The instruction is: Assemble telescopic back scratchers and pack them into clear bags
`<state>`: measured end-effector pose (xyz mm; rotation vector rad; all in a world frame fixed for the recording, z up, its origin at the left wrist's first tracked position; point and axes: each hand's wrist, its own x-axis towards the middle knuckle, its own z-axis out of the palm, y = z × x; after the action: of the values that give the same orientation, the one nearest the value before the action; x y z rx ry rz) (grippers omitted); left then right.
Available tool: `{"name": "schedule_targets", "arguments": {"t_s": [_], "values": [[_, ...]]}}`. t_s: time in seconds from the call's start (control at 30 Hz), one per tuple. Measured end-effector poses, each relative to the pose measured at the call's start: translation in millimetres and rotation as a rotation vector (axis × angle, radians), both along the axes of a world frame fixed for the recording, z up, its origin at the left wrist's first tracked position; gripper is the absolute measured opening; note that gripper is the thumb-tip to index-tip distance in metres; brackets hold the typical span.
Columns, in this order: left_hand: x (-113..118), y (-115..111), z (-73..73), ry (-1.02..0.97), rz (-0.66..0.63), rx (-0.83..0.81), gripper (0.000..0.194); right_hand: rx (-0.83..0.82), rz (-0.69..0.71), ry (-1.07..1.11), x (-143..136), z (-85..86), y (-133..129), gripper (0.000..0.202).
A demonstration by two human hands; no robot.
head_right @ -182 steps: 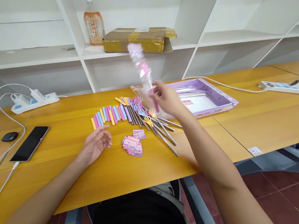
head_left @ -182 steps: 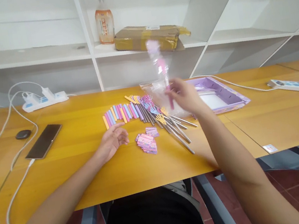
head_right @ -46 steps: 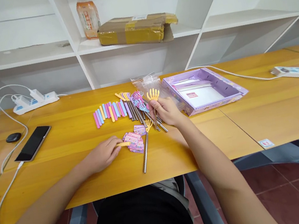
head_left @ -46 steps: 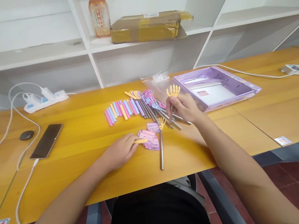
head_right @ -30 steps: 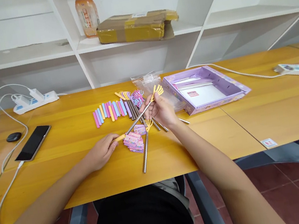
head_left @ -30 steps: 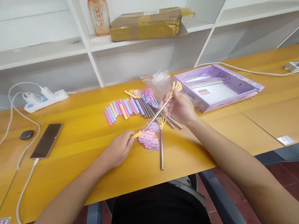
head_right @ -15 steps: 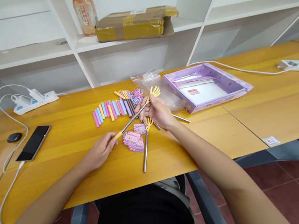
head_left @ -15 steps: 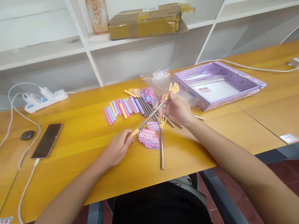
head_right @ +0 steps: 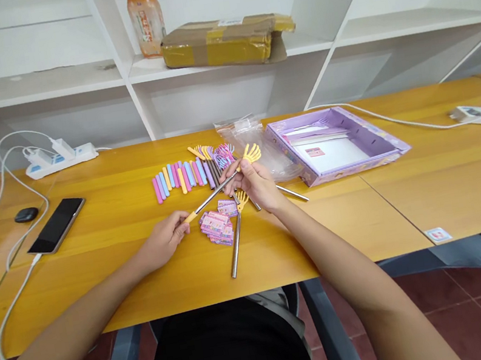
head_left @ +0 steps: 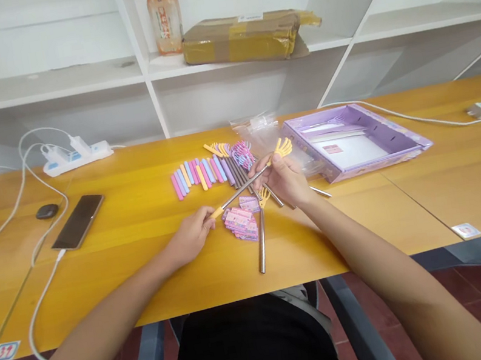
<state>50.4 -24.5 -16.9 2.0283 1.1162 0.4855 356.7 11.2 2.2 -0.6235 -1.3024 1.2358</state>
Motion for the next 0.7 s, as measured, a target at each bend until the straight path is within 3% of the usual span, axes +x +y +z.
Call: {"name": "schedule_targets", "arguments": {"t_s": [0.33, 0.7], "values": [[2, -4, -4.0, -0.127, -0.051, -0.063, 0.023, -0.059, 0.056, -0.023, -5, -7.9, 0, 0.057], [9, -12, -4.5, -0.235, -0.07, -0.09, 0.017, -0.093, 0.257, -0.08, -29, -22.9, -9, 0.054]]}}
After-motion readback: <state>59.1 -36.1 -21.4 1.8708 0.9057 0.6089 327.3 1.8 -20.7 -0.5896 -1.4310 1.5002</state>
